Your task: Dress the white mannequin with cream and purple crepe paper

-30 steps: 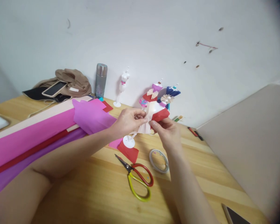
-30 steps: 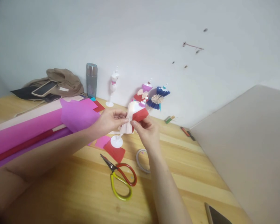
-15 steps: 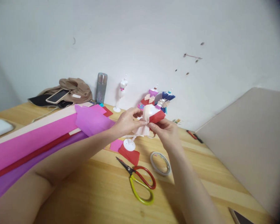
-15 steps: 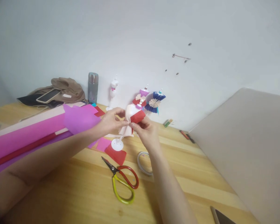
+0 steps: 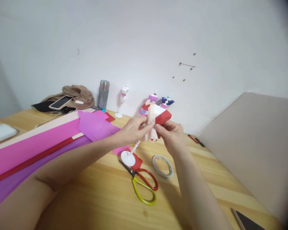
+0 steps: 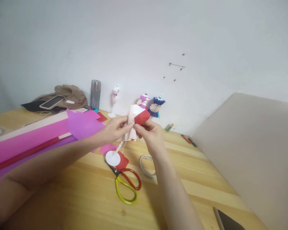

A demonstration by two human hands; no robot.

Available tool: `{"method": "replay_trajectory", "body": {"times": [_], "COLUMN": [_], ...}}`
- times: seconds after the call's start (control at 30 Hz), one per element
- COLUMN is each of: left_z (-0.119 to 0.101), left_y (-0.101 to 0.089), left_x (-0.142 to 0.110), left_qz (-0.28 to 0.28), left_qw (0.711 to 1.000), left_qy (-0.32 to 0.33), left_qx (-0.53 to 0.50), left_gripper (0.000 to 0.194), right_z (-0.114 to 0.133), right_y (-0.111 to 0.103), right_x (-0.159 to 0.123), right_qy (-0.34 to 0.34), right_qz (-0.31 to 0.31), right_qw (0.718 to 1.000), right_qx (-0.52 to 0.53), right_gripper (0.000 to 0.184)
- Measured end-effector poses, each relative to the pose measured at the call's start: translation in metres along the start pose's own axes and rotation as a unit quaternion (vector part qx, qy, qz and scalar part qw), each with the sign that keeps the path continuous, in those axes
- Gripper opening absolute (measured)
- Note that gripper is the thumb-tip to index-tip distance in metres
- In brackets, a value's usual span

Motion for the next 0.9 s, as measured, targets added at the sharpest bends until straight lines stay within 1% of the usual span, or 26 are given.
{"method": "replay_trajectory", "body": {"times": [0.1, 0.2, 0.27, 0.37, 0.47, 0.53, 0.63, 0.7, 0.77, 0.83, 0.9], "left_z": [-0.005, -0.006, -0.004, 0.003, 0.016, 0.026, 0.036, 0.036, 0.031, 0.024, 0.018], "left_y": [-0.002, -0.001, 0.0, 0.003, 0.008, 0.011, 0.014, 0.014, 0.011, 0.008, 0.007], "left_x": [-0.001, -0.003, -0.004, -0.002, 0.0, 0.002, 0.002, 0.002, 0.001, -0.001, -0.002], "left_qz": [0.019, 0.02, 0.017, 0.012, -0.004, -0.015, -0.027, -0.026, -0.015, -0.009, -0.007], "left_qw": [0.998, 0.995, 0.995, 0.998, 0.999, 0.996, 0.993, 0.995, 0.998, 0.998, 0.997], "left_qy": [0.025, 0.02, 0.014, -0.004, -0.021, -0.02, -0.027, -0.04, -0.046, -0.046, -0.039], "left_qx": [0.057, 0.1, 0.1, 0.054, -0.038, -0.091, -0.109, -0.086, -0.032, 0.029, 0.061], "left_gripper": [0.024, 0.027, 0.026, 0.019, 0.014, 0.013, 0.012, 0.01, 0.009, 0.012, 0.015], "right_z": [0.003, 0.003, 0.004, 0.004, 0.005, 0.004, 0.0, -0.005, -0.008, -0.01, -0.01], "right_y": [-0.006, -0.012, -0.015, -0.016, -0.014, -0.012, -0.011, -0.012, -0.012, -0.012, -0.012], "right_x": [-0.001, 0.0, 0.001, 0.002, 0.001, 0.002, 0.005, 0.007, 0.009, 0.01, 0.009], "right_qy": [-0.008, -0.006, -0.004, -0.01, -0.024, -0.023, -0.006, -0.001, -0.005, -0.017, -0.031], "right_qz": [0.017, 0.025, 0.023, 0.014, 0.002, -0.002, 0.004, 0.004, -0.005, -0.018, -0.023], "right_qw": [1.0, 0.998, 0.997, 0.994, 0.99, 0.988, 0.987, 0.989, 0.99, 0.99, 0.99], "right_qx": [-0.02, -0.053, -0.076, -0.111, -0.139, -0.151, -0.158, -0.148, -0.139, -0.136, -0.134], "right_gripper": [0.014, 0.016, 0.018, 0.021, 0.022, 0.023, 0.024, 0.024, 0.025, 0.024, 0.023]}}
Point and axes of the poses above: each hand's wrist, its own x-axis towards the middle knuckle, its own y-axis out of the palm, z = x × y, the point moved 2 cm from there along x, towards the middle knuckle, and after that the axes turned 13 degrees about y, right-handed, at the moved point
